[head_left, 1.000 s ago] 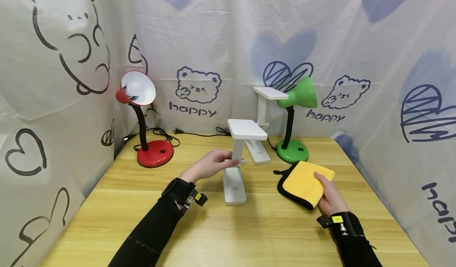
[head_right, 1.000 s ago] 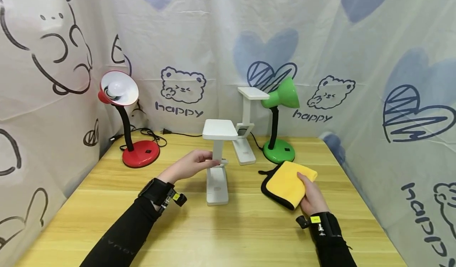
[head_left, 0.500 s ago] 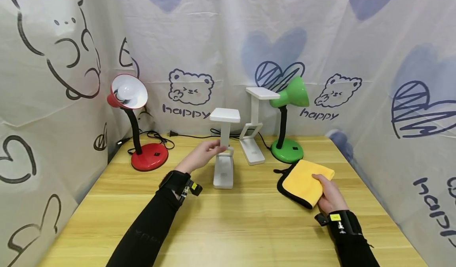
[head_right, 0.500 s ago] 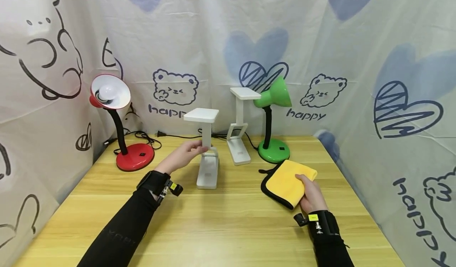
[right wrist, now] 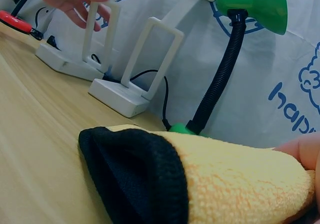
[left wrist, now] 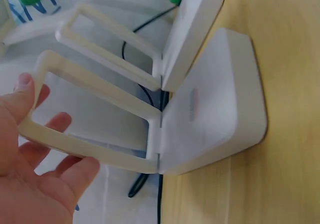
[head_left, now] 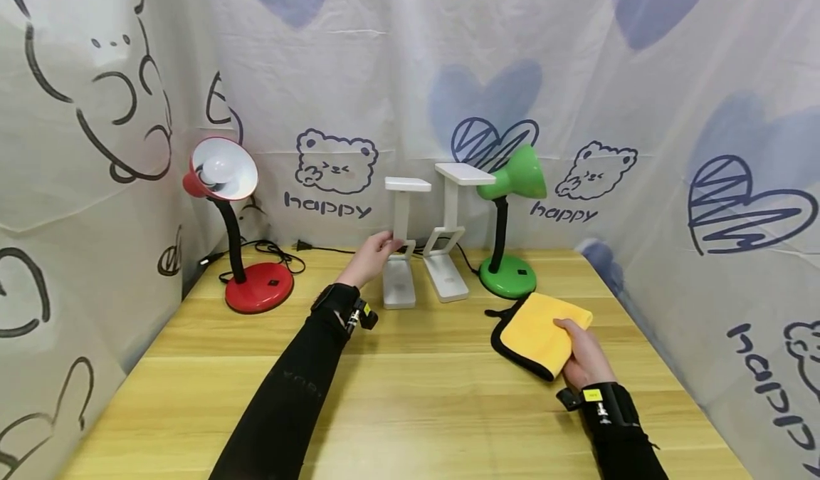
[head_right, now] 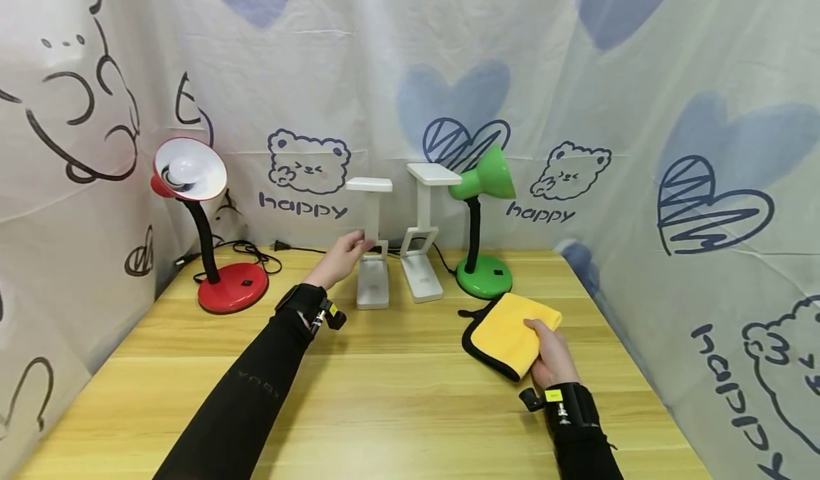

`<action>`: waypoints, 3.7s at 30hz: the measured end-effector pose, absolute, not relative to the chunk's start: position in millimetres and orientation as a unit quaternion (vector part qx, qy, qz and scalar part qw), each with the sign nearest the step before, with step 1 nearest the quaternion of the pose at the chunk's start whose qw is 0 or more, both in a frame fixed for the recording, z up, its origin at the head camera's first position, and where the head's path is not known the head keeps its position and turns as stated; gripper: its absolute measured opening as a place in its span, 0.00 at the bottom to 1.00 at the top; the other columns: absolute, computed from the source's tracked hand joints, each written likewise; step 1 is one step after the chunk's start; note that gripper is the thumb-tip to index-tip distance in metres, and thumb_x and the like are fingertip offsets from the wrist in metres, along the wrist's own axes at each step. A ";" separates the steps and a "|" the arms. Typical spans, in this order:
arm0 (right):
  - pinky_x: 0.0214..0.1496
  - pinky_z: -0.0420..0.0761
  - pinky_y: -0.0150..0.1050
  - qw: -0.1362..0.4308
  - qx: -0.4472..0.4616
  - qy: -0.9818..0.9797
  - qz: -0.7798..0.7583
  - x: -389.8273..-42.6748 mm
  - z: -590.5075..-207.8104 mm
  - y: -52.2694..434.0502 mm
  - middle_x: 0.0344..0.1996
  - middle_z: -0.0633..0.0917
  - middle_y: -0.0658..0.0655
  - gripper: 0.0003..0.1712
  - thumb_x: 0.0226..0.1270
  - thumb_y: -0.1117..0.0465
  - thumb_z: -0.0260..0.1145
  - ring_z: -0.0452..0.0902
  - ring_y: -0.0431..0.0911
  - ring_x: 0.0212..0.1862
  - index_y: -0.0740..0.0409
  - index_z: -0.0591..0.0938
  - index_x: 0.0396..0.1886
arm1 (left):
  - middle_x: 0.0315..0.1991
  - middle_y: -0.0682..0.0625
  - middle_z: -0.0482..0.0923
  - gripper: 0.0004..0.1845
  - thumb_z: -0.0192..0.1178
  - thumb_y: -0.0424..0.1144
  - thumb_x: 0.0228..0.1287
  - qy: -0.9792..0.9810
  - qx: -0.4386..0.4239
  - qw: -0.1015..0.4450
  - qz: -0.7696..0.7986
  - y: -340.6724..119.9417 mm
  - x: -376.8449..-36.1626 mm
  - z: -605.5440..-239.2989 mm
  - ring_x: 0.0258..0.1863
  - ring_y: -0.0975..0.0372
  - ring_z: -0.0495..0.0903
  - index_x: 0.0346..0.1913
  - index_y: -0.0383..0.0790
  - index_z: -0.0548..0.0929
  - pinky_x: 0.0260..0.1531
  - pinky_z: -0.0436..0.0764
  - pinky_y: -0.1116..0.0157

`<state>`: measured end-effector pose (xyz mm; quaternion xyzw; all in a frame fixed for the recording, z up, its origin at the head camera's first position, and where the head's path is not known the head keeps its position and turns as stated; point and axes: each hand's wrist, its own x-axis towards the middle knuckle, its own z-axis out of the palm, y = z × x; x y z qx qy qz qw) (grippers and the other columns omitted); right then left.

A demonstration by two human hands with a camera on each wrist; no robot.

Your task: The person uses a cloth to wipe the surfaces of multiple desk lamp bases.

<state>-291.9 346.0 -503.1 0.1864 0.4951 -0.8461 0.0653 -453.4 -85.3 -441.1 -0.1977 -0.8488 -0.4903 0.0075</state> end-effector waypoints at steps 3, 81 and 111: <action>0.58 0.79 0.31 0.065 0.189 0.493 -0.847 -292.8 -503.6 344.7 0.50 0.81 0.39 0.27 0.78 0.57 0.60 0.78 0.32 0.54 0.45 0.60 0.70 | 0.70 0.46 0.73 0.25 0.48 0.57 0.79 -0.852 -0.183 0.008 -0.490 -85.3 -456.8 -440.3 0.71 0.49 0.71 0.69 0.50 0.74 0.70 0.69 0.45; 0.57 0.78 0.30 0.072 0.208 0.509 -0.832 -279.7 -495.7 350.2 0.45 0.82 0.36 0.34 0.79 0.52 0.58 0.78 0.31 0.52 0.43 0.53 0.76 | 0.63 0.23 0.72 0.33 0.46 0.51 0.81 -0.925 0.026 0.111 -0.363 -348.4 -388.2 -472.7 0.61 0.33 0.73 0.75 0.28 0.59 0.57 0.74 0.39; 0.57 0.78 0.30 0.072 0.214 0.505 -0.833 -280.9 -497.5 354.4 0.46 0.81 0.36 0.36 0.78 0.52 0.59 0.77 0.31 0.53 0.43 0.52 0.78 | 0.56 0.36 0.81 0.25 0.54 0.46 0.79 -0.914 -0.063 0.067 -0.395 -216.6 -323.2 -480.9 0.53 0.45 0.84 0.71 0.39 0.68 0.53 0.82 0.48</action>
